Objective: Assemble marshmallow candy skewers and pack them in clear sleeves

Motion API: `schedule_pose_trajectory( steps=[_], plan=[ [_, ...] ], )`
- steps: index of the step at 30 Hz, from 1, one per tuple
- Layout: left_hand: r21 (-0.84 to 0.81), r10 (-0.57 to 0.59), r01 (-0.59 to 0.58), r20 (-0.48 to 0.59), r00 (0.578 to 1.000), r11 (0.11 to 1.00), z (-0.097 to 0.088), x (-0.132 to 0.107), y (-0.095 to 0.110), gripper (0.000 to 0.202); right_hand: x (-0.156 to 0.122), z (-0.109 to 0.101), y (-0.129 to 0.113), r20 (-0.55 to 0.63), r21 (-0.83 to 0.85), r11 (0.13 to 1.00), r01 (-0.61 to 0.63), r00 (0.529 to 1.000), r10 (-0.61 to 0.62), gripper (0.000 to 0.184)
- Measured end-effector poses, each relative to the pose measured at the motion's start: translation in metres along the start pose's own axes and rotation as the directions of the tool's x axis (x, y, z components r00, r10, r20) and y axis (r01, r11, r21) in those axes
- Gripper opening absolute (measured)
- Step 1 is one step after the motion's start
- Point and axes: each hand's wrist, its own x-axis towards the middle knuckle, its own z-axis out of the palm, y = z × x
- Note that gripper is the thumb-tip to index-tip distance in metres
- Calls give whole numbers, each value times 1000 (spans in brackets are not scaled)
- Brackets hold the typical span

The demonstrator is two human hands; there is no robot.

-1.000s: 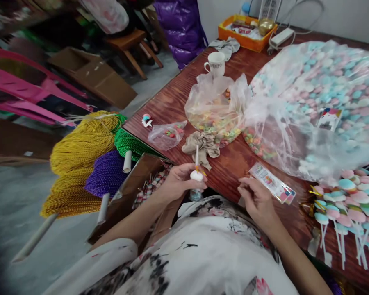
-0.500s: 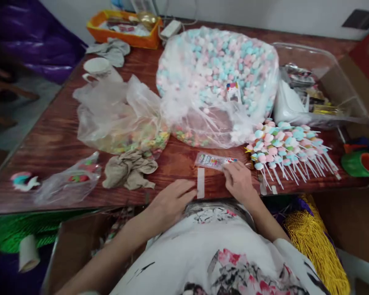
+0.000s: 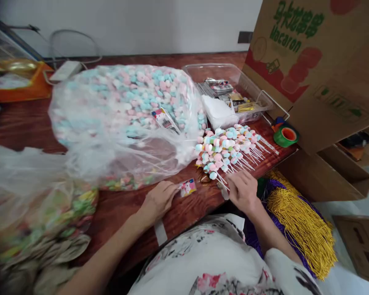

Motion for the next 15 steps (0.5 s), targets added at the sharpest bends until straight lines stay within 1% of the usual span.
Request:
schedule_pose_trajectory(
  steps=[2,4,5,6,8,10,11,13,15],
  plan=[
    [54,-2,3,-21,1000,999,-2,-6,2,26,18,-6,15,-28,-116,993,-12,1000,9,18],
    [118,-17,21,-34,999,993,-4,-11,7,34,39,-10,32,-78,-214,974,-73,995,57,16],
    [147,-27,32,-41,999,989,-5,-13,10,36,50,-10,40,-88,-246,964,-97,993,77,16],
    [168,-34,41,-46,998,985,-5,-15,14,35,61,-9,46,-67,-274,956,-101,994,86,17],
    [194,-61,69,-45,997,978,-4,-18,22,33,85,-4,51,60,-342,938,-52,995,77,19],
    [225,-108,112,-26,994,968,-3,-19,30,31,109,3,48,216,-426,904,30,974,69,22],
    [239,-130,130,-14,991,962,-2,-20,33,31,120,6,44,274,-458,886,69,959,66,23],
    [250,-162,156,5,987,956,-2,-19,37,33,141,9,32,349,-494,860,132,935,58,25],
    [233,-188,180,12,982,956,-4,-19,36,40,157,8,19,397,-512,842,169,916,58,26]
  ],
)
